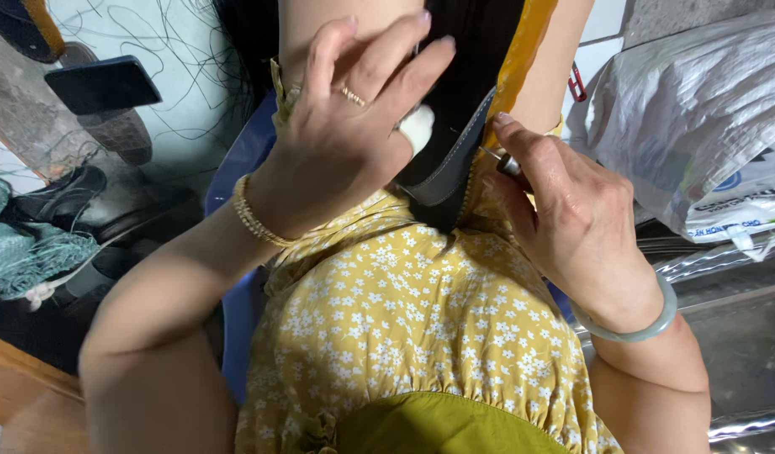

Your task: The person hand-sews the sole of a shoe using a needle and thread. They repeatedly push the needle through the sole and pull the thread tight to secure the stitching.

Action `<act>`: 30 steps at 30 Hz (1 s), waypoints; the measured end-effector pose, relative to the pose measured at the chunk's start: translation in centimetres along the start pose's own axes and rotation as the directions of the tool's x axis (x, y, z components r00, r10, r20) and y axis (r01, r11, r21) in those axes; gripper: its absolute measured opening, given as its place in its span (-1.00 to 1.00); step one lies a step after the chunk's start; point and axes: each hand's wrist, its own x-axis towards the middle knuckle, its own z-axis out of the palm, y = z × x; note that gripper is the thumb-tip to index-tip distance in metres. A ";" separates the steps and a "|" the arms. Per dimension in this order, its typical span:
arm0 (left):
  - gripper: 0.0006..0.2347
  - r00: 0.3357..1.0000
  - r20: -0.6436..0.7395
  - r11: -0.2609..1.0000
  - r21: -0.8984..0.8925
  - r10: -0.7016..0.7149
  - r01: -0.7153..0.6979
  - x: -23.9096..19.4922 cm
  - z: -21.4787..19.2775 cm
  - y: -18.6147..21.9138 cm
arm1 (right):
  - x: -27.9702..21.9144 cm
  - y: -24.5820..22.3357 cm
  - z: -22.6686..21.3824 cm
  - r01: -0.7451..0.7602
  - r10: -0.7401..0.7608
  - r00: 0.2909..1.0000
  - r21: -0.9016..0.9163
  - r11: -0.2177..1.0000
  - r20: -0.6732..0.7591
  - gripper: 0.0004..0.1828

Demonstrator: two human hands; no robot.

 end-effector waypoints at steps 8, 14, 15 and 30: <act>-0.78 0.937 0.349 0.993 0.116 -0.021 -0.021 -4.5 -0.8 -3.3 | -0.3 0.3 0.4 -0.002 0.003 1.000 0.066 0.998 -0.016 -0.61; -0.59 0.741 0.010 0.741 -0.011 -0.671 0.671 -3.2 -3.0 -1.0 | -0.1 -0.1 0.3 0.001 -0.001 1.000 -0.039 0.999 0.005 -0.62; -0.79 0.906 0.072 0.908 -0.013 -0.417 0.419 -2.5 -2.3 0.3 | 0.0 -0.2 0.2 0.000 0.000 1.000 -0.015 1.000 0.010 -0.62; -0.92 0.868 0.415 -0.149 -0.909 -0.272 0.388 -1.1 1.3 0.3 | -0.3 0.3 0.4 -0.015 0.015 1.000 0.006 1.000 0.014 -0.63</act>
